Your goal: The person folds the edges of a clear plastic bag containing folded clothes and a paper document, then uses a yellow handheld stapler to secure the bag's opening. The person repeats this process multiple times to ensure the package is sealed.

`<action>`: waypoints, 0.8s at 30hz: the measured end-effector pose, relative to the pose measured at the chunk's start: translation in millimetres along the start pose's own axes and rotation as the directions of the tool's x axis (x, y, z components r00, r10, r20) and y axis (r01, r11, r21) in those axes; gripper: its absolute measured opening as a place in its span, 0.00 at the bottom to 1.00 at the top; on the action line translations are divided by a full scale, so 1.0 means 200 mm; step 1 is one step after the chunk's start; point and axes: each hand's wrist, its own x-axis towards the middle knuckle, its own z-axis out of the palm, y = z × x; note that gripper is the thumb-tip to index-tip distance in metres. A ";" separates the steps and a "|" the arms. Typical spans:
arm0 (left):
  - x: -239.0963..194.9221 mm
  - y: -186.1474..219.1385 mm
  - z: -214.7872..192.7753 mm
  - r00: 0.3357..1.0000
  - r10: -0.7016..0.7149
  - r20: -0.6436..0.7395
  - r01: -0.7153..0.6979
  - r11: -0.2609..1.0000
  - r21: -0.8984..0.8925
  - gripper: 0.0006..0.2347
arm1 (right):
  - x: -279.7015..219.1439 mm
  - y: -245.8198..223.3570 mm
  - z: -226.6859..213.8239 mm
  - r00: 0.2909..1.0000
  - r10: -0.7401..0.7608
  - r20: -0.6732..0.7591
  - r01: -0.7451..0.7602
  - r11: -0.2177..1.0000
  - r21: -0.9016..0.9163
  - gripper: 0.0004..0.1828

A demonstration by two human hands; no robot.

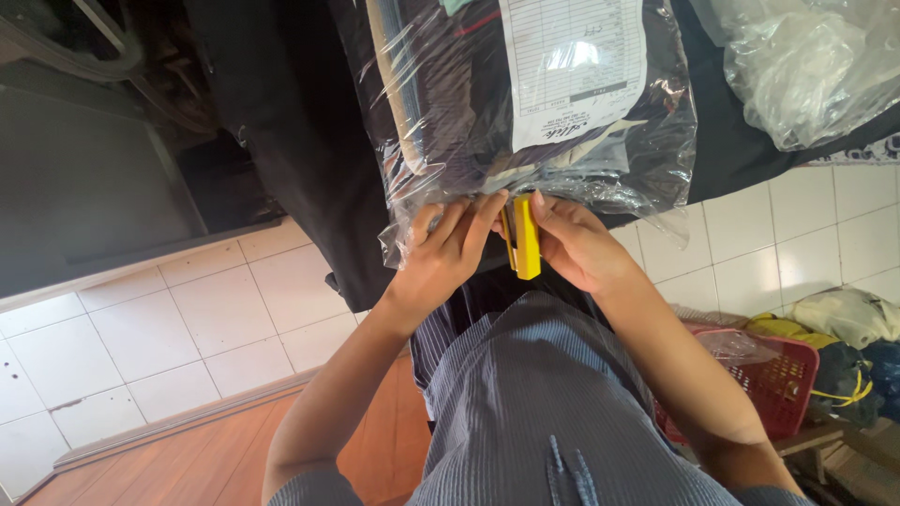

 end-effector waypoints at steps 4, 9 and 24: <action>0.00 0.00 -0.02 1.000 -0.006 0.015 0.006 1.000 -0.013 0.14 | 0.02 -0.03 -0.01 0.994 0.071 -0.086 -0.068 0.997 0.034 0.27; 0.02 0.04 -0.02 0.997 -0.056 0.049 0.055 0.998 0.022 0.13 | 0.04 -0.06 0.01 0.987 0.107 -0.116 -0.108 0.994 0.000 0.28; -0.02 0.06 0.02 0.998 -0.070 -0.004 0.069 0.997 -0.037 0.09 | 0.11 0.06 0.06 0.967 -0.109 -0.230 0.033 0.949 -0.312 0.27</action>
